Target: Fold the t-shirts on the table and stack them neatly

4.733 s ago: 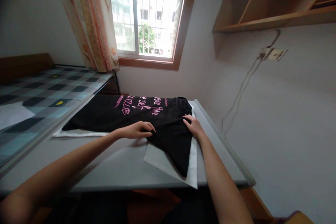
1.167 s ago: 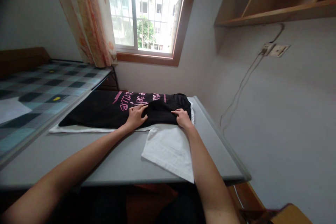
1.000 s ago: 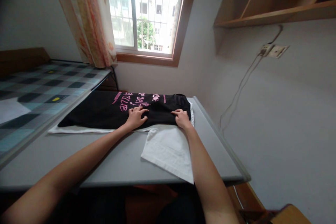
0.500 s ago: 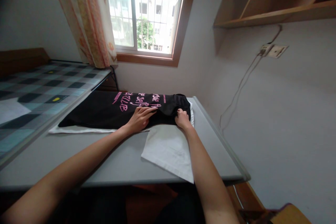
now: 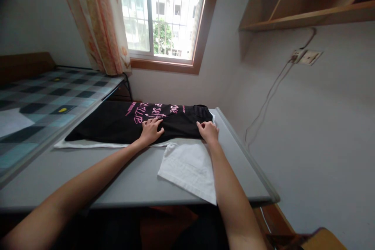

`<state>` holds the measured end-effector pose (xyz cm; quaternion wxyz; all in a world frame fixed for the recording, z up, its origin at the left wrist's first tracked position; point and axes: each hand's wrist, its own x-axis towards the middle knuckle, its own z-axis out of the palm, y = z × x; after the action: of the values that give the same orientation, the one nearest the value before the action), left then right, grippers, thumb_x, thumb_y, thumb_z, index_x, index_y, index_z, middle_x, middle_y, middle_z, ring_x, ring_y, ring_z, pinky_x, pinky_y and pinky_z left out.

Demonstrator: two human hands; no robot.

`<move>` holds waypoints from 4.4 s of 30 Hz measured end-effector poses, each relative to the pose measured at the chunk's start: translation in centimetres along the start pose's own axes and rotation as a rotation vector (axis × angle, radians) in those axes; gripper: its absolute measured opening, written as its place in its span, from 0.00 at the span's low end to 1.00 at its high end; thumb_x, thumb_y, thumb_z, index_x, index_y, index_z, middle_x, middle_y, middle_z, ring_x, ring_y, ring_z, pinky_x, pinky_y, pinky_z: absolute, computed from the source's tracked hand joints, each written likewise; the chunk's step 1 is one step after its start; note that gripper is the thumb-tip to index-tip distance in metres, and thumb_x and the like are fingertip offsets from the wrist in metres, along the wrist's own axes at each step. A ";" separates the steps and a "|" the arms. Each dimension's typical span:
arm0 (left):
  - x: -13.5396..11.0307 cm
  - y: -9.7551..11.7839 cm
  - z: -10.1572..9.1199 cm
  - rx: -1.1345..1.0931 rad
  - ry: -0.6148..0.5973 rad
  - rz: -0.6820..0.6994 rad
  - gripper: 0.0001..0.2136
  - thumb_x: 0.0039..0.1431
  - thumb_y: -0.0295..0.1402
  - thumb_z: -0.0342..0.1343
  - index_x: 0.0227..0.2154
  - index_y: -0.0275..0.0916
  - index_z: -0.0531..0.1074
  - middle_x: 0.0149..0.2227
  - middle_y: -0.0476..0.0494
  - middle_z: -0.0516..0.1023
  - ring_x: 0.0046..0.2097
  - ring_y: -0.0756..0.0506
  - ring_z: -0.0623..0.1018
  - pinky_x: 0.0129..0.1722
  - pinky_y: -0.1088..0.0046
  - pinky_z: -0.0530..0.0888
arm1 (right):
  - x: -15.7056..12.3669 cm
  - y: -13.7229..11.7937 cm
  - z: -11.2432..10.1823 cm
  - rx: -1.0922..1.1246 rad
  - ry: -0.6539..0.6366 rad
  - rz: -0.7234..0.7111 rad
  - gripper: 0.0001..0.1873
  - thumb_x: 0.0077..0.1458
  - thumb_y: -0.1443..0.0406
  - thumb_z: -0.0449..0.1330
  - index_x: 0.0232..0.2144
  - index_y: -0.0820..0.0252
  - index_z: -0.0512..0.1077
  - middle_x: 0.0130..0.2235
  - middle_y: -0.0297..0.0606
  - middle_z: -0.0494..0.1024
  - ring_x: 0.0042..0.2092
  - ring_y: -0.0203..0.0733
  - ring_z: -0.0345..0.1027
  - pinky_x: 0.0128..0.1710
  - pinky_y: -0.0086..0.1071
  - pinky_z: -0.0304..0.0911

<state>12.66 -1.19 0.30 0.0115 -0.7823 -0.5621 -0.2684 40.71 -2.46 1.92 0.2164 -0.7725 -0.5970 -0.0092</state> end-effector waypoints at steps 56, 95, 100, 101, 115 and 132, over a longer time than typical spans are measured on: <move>-1.3 0.8 -1.3 -0.260 -0.158 0.686 0.10 0.61 0.37 0.54 0.35 0.40 0.78 0.33 0.44 0.79 0.37 0.46 0.77 0.41 0.69 0.71 | 1.9 4.8 -0.2 0.309 -0.110 0.035 0.13 0.46 0.56 0.64 0.24 0.61 0.76 0.25 0.38 0.77 0.30 0.42 0.70 0.30 0.31 0.61; -1.6 0.8 -0.1 -0.010 -0.244 0.378 0.29 0.65 0.49 0.41 0.64 0.40 0.60 0.67 0.38 0.58 0.68 0.39 0.54 0.66 0.57 0.48 | -1.4 -2.8 0.9 -0.043 -0.032 -0.252 0.29 0.67 0.52 0.40 0.59 0.60 0.65 0.63 0.47 0.64 0.66 0.51 0.50 0.65 0.57 0.34; -1.6 0.7 0.0 -0.009 -0.253 0.385 0.29 0.65 0.49 0.42 0.64 0.39 0.59 0.67 0.37 0.57 0.68 0.39 0.54 0.66 0.57 0.48 | -1.4 -3.2 1.6 0.071 -0.028 -0.384 0.29 0.67 0.53 0.42 0.61 0.62 0.63 0.64 0.49 0.61 0.66 0.48 0.50 0.64 0.48 0.44; -1.6 0.7 0.0 -0.009 -0.259 0.385 0.29 0.65 0.49 0.42 0.64 0.39 0.59 0.67 0.37 0.57 0.68 0.39 0.54 0.66 0.57 0.48 | -1.5 -3.3 1.8 0.065 -0.052 -0.394 0.29 0.66 0.52 0.42 0.62 0.61 0.63 0.65 0.49 0.60 0.67 0.48 0.49 0.64 0.47 0.45; -1.4 -5.8 -3.9 -0.087 -0.321 0.337 0.24 0.64 0.49 0.42 0.58 0.46 0.67 0.65 0.44 0.62 0.66 0.39 0.59 0.63 0.61 0.55 | -2.0 -3.5 2.4 -0.085 -0.247 -0.350 0.31 0.66 0.50 0.43 0.64 0.60 0.59 0.67 0.47 0.55 0.68 0.51 0.46 0.65 0.46 0.44; -7.9 -28.7 -18.0 0.095 -0.442 -0.174 0.26 0.42 0.42 0.57 0.48 0.40 0.73 0.36 0.49 0.75 0.36 0.46 0.74 0.37 0.75 0.71 | -1.6 -2.8 3.0 -0.023 -0.212 -0.373 0.30 0.64 0.51 0.46 0.61 0.61 0.64 0.65 0.48 0.59 0.67 0.50 0.49 0.64 0.47 0.45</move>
<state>-21.83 -3.31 4.17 -0.0981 -0.7690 -0.6284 -0.0639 36.91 -2.34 -0.30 0.1381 -0.6477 -0.7488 0.0254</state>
